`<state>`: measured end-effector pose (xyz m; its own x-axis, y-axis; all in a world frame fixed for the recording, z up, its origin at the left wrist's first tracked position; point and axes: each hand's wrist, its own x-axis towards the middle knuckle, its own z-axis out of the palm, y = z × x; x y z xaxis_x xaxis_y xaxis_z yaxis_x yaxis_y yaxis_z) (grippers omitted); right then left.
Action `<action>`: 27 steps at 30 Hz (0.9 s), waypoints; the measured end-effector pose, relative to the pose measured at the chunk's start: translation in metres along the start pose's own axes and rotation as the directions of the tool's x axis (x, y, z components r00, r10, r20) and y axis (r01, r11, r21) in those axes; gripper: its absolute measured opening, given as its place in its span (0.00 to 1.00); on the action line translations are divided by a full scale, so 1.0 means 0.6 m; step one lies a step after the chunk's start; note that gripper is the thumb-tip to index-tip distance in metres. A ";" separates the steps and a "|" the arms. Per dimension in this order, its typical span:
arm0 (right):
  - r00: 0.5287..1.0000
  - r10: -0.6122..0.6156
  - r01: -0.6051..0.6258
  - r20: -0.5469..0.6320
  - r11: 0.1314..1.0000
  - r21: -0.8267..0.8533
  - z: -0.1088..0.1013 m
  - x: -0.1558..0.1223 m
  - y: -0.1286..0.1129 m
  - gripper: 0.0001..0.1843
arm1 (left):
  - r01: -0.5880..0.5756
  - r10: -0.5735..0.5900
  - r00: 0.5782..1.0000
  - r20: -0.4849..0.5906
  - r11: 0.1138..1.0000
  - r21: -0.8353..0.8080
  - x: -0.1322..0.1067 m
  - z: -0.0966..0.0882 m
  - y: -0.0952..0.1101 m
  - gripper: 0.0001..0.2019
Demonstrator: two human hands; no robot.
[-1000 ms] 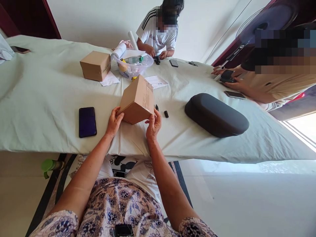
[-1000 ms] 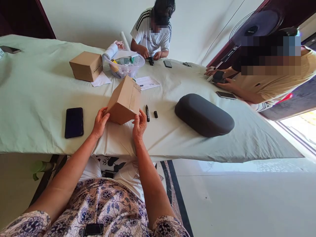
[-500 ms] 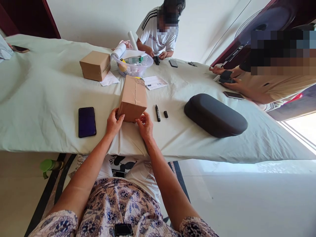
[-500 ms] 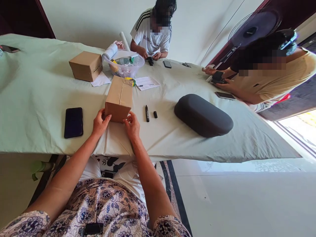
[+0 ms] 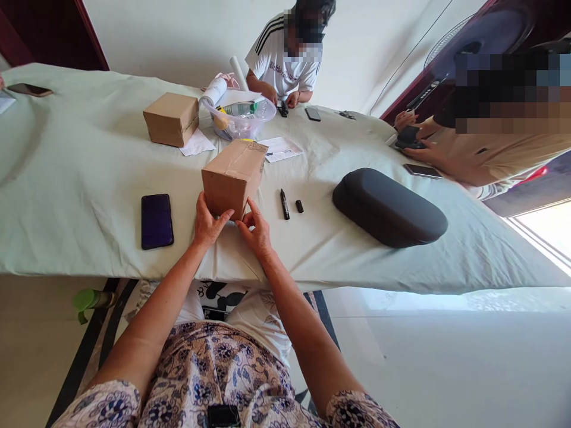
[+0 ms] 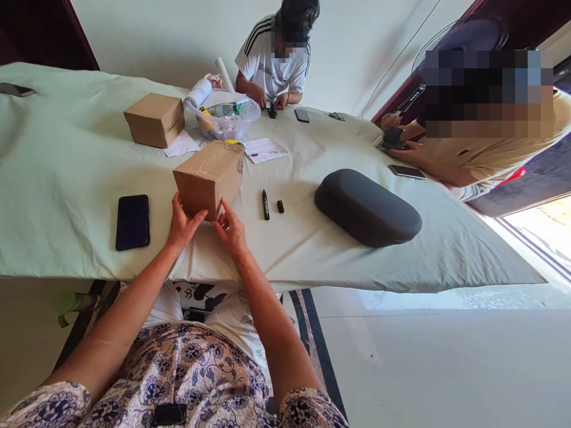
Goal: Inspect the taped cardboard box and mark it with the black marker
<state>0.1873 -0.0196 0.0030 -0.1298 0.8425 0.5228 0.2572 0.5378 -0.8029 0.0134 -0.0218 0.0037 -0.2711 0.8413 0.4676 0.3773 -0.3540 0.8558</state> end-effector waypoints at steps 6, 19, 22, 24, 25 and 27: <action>0.985 -0.067 0.063 0.158 0.998 0.029 0.001 -0.007 -0.006 0.35 | 0.006 -0.005 1.000 -0.010 0.998 0.059 0.003 -0.006 -0.004 0.64; 0.996 -0.035 0.040 0.077 0.997 -0.071 0.000 -0.004 -0.015 0.19 | -0.039 0.039 0.999 0.019 0.999 0.004 0.014 -0.013 -0.010 0.63; 0.963 0.057 -0.069 -0.265 0.997 -0.036 -0.012 0.003 -0.010 0.21 | -0.039 0.053 0.995 0.082 0.986 -0.164 0.023 -0.023 -0.011 0.62; 0.852 0.105 -0.126 -0.513 0.992 -0.005 -0.026 0.010 -0.003 0.24 | -0.020 0.063 0.986 0.152 0.964 -0.266 0.027 -0.030 -0.010 0.59; 0.791 0.126 -0.152 -0.599 0.988 0.009 -0.034 0.013 0.001 0.26 | -0.012 0.071 0.980 0.186 0.953 -0.303 0.029 -0.032 -0.010 0.57; 0.717 0.172 -0.197 -0.676 0.979 0.040 -0.048 0.017 0.009 0.28 | 0.001 0.088 0.967 0.238 0.936 -0.352 0.031 -0.035 -0.009 0.54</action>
<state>0.2147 -0.0087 0.0123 0.5982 0.6762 0.4300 0.2389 0.3617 -0.9012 -0.0123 -0.0128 0.0123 -0.0178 0.8798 0.4750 0.0415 -0.4740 0.8795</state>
